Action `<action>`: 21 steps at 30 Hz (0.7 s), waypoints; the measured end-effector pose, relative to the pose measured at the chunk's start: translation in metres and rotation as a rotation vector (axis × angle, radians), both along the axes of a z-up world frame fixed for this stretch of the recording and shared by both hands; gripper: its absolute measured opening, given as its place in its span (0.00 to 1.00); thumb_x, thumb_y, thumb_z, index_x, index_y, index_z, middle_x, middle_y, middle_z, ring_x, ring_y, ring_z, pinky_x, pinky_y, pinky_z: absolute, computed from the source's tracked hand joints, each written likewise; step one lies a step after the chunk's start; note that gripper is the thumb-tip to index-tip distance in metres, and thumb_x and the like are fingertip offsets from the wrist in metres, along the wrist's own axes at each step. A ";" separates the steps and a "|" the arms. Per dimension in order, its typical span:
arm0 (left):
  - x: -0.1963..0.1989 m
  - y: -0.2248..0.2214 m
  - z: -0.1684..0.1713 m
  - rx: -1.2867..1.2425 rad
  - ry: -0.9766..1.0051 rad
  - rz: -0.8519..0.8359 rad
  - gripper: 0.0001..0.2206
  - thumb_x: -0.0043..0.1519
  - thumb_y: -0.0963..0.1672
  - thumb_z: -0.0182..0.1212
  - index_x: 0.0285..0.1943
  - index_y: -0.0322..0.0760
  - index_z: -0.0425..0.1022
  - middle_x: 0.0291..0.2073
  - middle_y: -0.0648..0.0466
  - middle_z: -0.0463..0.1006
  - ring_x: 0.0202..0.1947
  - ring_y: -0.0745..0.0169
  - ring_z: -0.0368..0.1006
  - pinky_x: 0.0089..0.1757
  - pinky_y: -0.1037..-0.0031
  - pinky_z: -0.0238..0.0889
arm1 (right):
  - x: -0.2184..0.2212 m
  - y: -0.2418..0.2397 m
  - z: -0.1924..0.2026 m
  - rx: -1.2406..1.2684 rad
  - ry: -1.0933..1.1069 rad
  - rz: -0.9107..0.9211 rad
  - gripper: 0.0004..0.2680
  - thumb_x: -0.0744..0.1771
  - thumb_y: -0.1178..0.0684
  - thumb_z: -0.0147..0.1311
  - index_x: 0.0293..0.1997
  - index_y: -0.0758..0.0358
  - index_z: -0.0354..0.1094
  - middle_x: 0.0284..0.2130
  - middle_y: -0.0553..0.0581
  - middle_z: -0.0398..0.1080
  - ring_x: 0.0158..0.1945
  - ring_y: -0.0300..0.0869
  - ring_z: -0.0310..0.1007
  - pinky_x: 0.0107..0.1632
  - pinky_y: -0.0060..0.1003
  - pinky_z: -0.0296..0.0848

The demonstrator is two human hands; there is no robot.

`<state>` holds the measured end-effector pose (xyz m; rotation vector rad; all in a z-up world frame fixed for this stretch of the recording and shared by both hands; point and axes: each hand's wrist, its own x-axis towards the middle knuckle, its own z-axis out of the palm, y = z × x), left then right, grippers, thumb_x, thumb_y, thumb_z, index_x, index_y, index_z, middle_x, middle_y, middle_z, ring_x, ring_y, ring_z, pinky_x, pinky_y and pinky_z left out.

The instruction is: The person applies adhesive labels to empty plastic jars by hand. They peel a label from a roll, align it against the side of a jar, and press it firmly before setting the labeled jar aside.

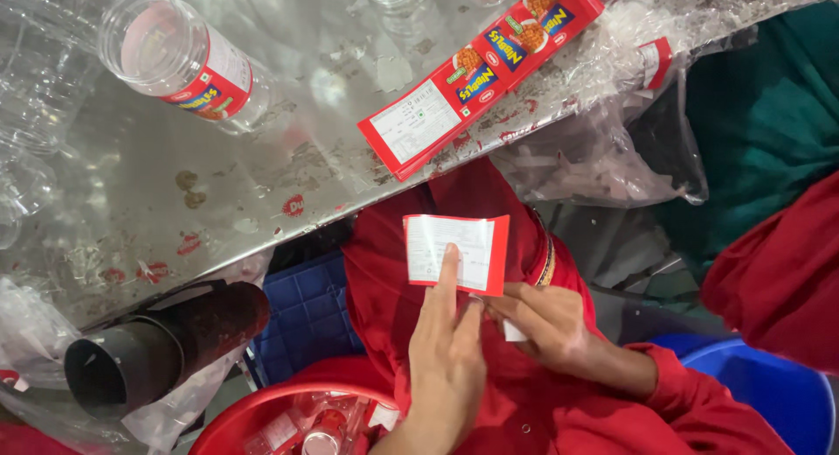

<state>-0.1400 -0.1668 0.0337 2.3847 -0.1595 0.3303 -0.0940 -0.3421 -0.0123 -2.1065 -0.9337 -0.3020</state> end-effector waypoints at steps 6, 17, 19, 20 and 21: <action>0.003 0.014 -0.004 -0.504 0.287 -0.124 0.05 0.58 0.36 0.66 0.40 0.32 0.77 0.73 0.41 0.64 0.62 0.43 0.74 0.53 0.67 0.70 | -0.006 -0.008 -0.056 0.530 1.115 0.031 0.11 0.71 0.48 0.47 0.48 0.65 0.72 0.31 0.49 0.71 0.30 0.35 0.63 0.32 0.29 0.63; 0.003 0.037 -0.014 -0.599 0.175 -0.146 0.15 0.43 0.31 0.62 0.36 0.36 0.82 0.74 0.37 0.59 0.72 0.38 0.64 0.63 0.62 0.59 | 0.150 -0.181 -0.107 0.418 0.498 -0.494 0.25 0.77 0.35 0.29 0.54 0.72 0.70 0.49 0.56 0.74 0.52 0.38 0.71 0.58 0.33 0.66; 0.006 0.032 -0.016 -0.591 0.205 -0.153 0.17 0.42 0.30 0.62 0.36 0.36 0.83 0.74 0.37 0.58 0.73 0.38 0.62 0.63 0.62 0.59 | 0.154 -0.176 -0.093 0.353 0.589 -0.486 0.24 0.76 0.38 0.28 0.59 0.70 0.70 0.53 0.54 0.75 0.57 0.37 0.72 0.61 0.31 0.65; 0.009 0.032 -0.016 -0.619 0.211 -0.176 0.15 0.44 0.31 0.64 0.36 0.37 0.84 0.75 0.37 0.58 0.73 0.39 0.62 0.63 0.63 0.59 | 0.150 -0.168 -0.083 0.279 0.466 -0.643 0.18 0.75 0.44 0.38 0.57 0.68 0.72 0.50 0.57 0.76 0.51 0.39 0.72 0.56 0.34 0.67; 0.011 0.032 -0.015 -0.646 0.217 -0.199 0.14 0.45 0.31 0.67 0.36 0.38 0.84 0.75 0.38 0.57 0.74 0.39 0.62 0.62 0.64 0.60 | 0.144 -0.159 -0.071 0.202 0.342 -0.799 0.12 0.73 0.50 0.48 0.56 0.66 0.74 0.48 0.59 0.77 0.45 0.41 0.72 0.50 0.37 0.69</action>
